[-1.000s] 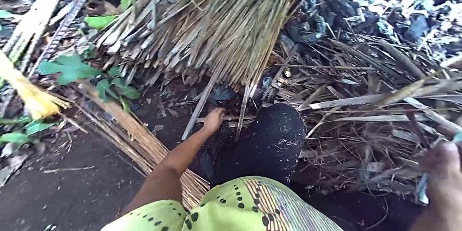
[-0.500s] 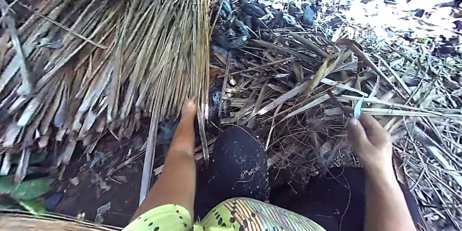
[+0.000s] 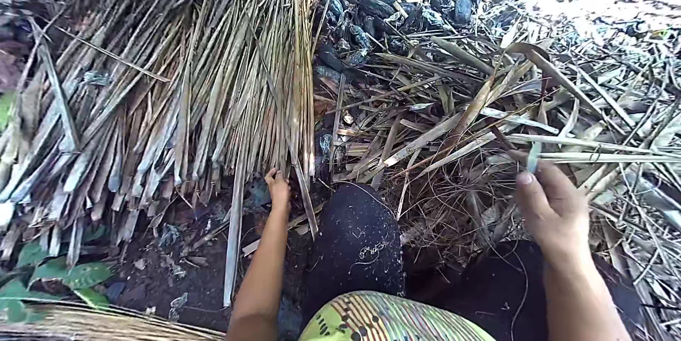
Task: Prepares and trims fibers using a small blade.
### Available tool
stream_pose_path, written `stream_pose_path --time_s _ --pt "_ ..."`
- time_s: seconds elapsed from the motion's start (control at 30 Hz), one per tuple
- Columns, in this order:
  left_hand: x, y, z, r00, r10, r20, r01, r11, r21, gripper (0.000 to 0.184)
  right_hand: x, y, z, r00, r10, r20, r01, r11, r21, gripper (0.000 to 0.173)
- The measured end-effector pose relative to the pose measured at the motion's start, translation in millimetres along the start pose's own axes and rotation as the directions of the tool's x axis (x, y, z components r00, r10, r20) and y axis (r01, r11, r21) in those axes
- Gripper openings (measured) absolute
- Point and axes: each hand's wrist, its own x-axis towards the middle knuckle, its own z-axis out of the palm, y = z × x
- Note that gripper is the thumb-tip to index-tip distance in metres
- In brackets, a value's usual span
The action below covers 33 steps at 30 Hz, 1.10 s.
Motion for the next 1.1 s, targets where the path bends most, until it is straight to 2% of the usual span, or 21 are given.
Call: stream_pose_path --time_s 0.13,0.23,0.33,0.47,0.53,0.7,0.87,0.97,1.1 --pt "-48.2 3.1 -12.8 0.973 0.217 0.081 -0.221 0.975 0.033 0.055 -2.2 -30.7 25.6 0.972 -0.016 0.236 -0.001 0.997 0.072 0.051" --pt "-100.1 3.5 -26.8 0.897 0.399 0.192 -0.393 0.917 -0.07 0.053 3.4 -62.6 51.7 0.868 -0.09 0.488 -0.013 0.979 0.205 0.049" --pt "-144.9 12.2 -43.9 0.821 0.465 0.331 -0.434 0.885 -0.168 0.048 17.1 -96.2 78.6 0.731 -0.141 0.667 -0.024 0.972 0.232 0.049" --pt "-173.8 24.4 -58.6 0.751 0.458 0.475 -0.392 0.889 -0.237 0.05 27.6 -121.4 107.2 0.654 -0.166 0.738 -0.017 0.972 0.233 0.048" --pt "-179.2 27.2 -62.5 0.748 0.44 0.497 -0.366 0.898 -0.245 0.051 25.9 -121.9 111.1 0.651 -0.158 0.743 -0.024 0.973 0.228 0.049" --pt "-174.4 36.5 -58.7 0.8 0.35 0.487 -0.308 0.937 -0.167 0.044 17.2 -108.3 92.2 0.696 -0.126 0.707 -0.016 0.981 0.191 0.048" --pt "-161.3 54.5 -47.3 0.79 0.341 0.509 -0.313 0.939 -0.143 0.05 14.4 -90.5 76.6 0.75 -0.057 0.659 -0.013 0.995 0.101 0.05" --pt "-160.3 63.3 -49.1 0.736 0.396 0.55 -0.37 0.915 -0.164 0.049 19.2 -85.0 69.7 0.765 -0.05 0.642 -0.043 0.991 0.128 0.049" --pt "-167.2 72.3 -56.4 0.643 0.43 0.634 -0.389 0.896 -0.213 0.049 33.9 -93.8 63.2 0.748 -0.049 0.661 -0.192 0.939 0.286 0.046"
